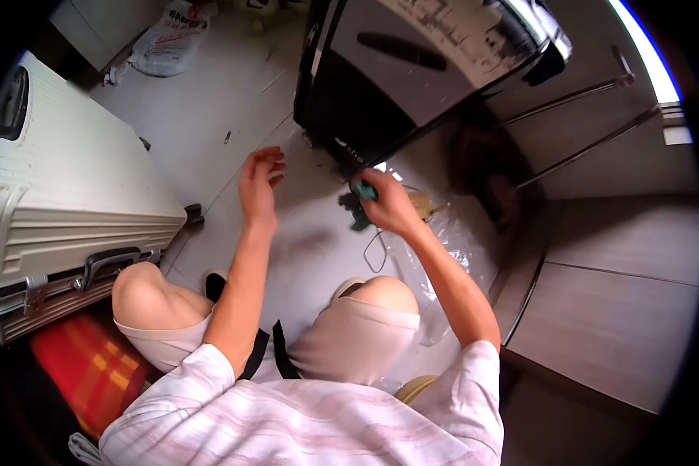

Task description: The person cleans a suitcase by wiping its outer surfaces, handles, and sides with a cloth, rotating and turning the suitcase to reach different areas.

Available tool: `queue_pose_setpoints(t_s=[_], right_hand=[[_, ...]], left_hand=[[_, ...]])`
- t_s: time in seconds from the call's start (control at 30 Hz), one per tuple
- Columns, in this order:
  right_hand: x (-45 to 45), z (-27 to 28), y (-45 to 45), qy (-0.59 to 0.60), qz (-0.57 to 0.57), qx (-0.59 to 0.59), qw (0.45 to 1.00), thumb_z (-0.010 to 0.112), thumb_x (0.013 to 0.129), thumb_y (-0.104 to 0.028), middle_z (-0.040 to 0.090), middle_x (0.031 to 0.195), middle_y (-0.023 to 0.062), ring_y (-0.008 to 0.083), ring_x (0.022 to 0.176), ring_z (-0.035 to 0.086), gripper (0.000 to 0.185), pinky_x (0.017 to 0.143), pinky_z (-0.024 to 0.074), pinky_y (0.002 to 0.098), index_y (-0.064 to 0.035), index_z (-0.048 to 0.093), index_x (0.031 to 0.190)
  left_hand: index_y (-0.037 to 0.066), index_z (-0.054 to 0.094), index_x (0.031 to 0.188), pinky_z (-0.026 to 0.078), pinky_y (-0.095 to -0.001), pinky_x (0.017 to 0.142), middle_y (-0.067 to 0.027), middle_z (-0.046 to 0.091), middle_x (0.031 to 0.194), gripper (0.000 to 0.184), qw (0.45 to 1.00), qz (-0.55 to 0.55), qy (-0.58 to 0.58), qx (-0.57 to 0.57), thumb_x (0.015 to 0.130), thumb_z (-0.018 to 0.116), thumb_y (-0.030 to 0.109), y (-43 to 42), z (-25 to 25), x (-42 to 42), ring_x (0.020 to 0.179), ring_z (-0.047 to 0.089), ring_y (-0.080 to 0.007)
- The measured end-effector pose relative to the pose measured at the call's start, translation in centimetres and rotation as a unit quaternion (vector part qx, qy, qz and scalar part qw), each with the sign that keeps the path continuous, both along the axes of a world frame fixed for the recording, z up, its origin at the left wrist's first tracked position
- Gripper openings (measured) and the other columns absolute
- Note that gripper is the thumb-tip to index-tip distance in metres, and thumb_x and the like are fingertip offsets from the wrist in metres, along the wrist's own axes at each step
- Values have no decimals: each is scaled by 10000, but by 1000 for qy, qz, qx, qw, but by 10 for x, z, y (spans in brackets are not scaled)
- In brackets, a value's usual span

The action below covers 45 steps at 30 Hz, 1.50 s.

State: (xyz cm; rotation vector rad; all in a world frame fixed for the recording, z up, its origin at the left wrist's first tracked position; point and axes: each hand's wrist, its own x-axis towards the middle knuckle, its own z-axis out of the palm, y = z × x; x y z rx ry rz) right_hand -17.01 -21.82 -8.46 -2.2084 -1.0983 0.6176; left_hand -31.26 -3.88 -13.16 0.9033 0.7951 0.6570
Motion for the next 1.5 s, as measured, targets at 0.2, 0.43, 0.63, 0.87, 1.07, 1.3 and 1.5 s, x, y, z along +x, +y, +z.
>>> queue_pose_setpoints(t_s=[0.2, 0.43, 0.63, 0.87, 1.07, 1.3, 1.5], right_hand=[[17, -52, 58, -93, 76, 68, 990, 612, 857, -68, 652, 1092, 81, 218, 1034, 588, 238, 942, 439, 313, -78, 659, 1090], [1, 45, 115, 281, 134, 172, 935, 608, 932, -95, 640, 1121, 62, 159, 1059, 572, 316, 950, 442, 291, -69, 583, 1246], [18, 103, 132, 64, 195, 47, 978, 666, 862, -57, 640, 1104, 108, 195, 1055, 604, 401, 917, 468, 308, -22, 544, 1242], [26, 97, 136, 13, 148, 43, 988, 628, 811, -167, 667, 822, 179, 288, 807, 642, 253, 760, 479, 369, 47, 647, 945], [35, 47, 155, 273, -54, 200, 939, 562, 848, -271, 655, 826, 118, 214, 794, 603, 348, 761, 462, 351, 41, 661, 967], [13, 99, 169, 237, -67, 204, 948, 567, 883, -217, 664, 949, 51, 142, 900, 586, 315, 819, 448, 290, -9, 659, 1101], [15, 139, 178, 6, 102, 212, 972, 556, 865, -88, 641, 845, 86, 123, 783, 567, 276, 724, 477, 279, 13, 630, 1111]], left_hand=[[31, 614, 1242, 403, -324, 1001, -60, 638, 1230, 334, 968, -116, 69, 211, 942, 564, 168, 40, 6, -26, 1147, 553, -167], [25, 576, 1309, 422, -334, 1019, -120, 633, 1261, 506, 929, -231, -6, 288, 860, 712, 216, 58, 30, -11, 1166, 569, -211], [-3, 697, 1043, 469, -284, 822, -27, 690, 887, 292, 860, -374, 107, 330, 833, 752, 192, 114, 96, -8, 865, 603, -110], [-8, 690, 936, 456, -248, 704, -1, 655, 797, 234, 906, -243, 47, 343, 861, 734, 209, 144, 121, -14, 755, 562, -75], [35, 713, 981, 444, -254, 753, 25, 657, 848, 191, 844, -478, 86, 229, 876, 715, 194, 170, 104, -28, 794, 560, -68], [16, 646, 1195, 426, -299, 943, -11, 666, 1106, 413, 908, -407, -4, 99, 825, 762, 162, 158, 94, -25, 1089, 555, -132], [-27, 633, 1187, 466, -324, 963, -69, 696, 1062, 440, 879, -424, 142, 164, 790, 785, 85, 140, 58, -12, 1036, 629, -175]])
